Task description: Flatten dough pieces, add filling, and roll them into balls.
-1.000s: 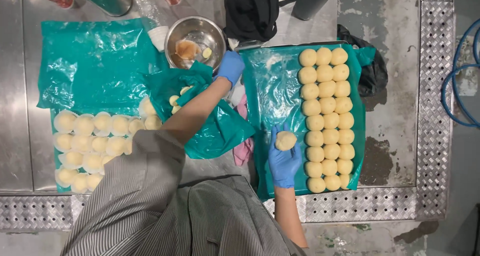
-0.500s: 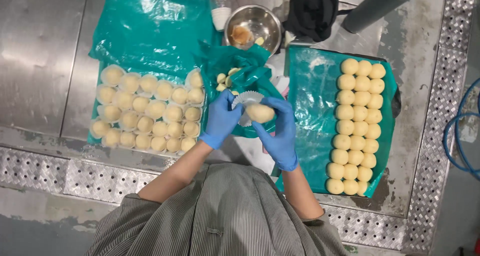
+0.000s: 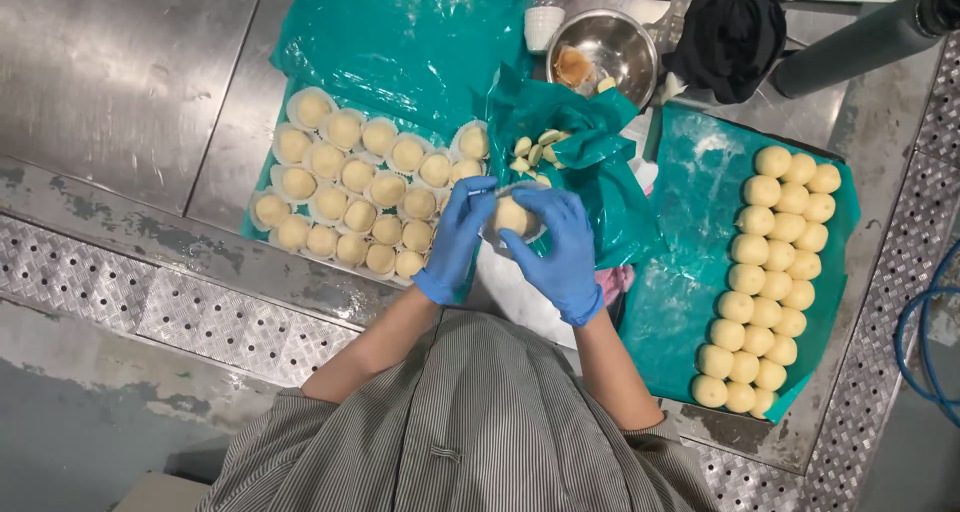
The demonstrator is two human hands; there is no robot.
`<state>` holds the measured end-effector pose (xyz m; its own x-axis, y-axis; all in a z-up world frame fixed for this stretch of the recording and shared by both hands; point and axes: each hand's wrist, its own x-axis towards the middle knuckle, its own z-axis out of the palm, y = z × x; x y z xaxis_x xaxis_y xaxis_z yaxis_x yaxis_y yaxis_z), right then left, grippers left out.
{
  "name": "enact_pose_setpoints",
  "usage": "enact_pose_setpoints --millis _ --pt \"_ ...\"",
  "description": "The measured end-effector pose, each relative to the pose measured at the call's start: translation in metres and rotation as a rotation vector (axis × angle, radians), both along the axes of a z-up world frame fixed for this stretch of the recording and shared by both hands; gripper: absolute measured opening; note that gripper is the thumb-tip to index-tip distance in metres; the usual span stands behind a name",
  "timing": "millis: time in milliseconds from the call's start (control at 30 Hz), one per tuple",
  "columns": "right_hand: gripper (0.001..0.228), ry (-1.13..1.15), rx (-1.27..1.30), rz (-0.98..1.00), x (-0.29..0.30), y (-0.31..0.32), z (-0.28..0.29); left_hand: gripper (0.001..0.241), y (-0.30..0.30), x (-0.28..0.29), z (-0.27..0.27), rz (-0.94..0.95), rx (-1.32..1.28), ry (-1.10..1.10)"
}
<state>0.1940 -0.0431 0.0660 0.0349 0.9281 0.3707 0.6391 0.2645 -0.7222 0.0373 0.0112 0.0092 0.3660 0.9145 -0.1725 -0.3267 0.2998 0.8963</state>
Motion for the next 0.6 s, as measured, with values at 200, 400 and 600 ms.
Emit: enact_pose_setpoints --millis 200,400,600 --pt "0.077 -0.136 -0.079 -0.138 -0.007 0.016 -0.011 0.044 0.05 -0.001 -0.083 -0.107 0.047 0.032" --pt "0.062 0.048 -0.075 -0.259 0.026 -0.005 -0.048 0.061 0.246 -0.026 -0.266 -0.015 0.278 0.646" --pt "0.056 0.047 -0.136 -0.472 0.075 -0.045 -0.059 0.035 0.274 -0.039 -0.293 -0.269 0.574 1.084"
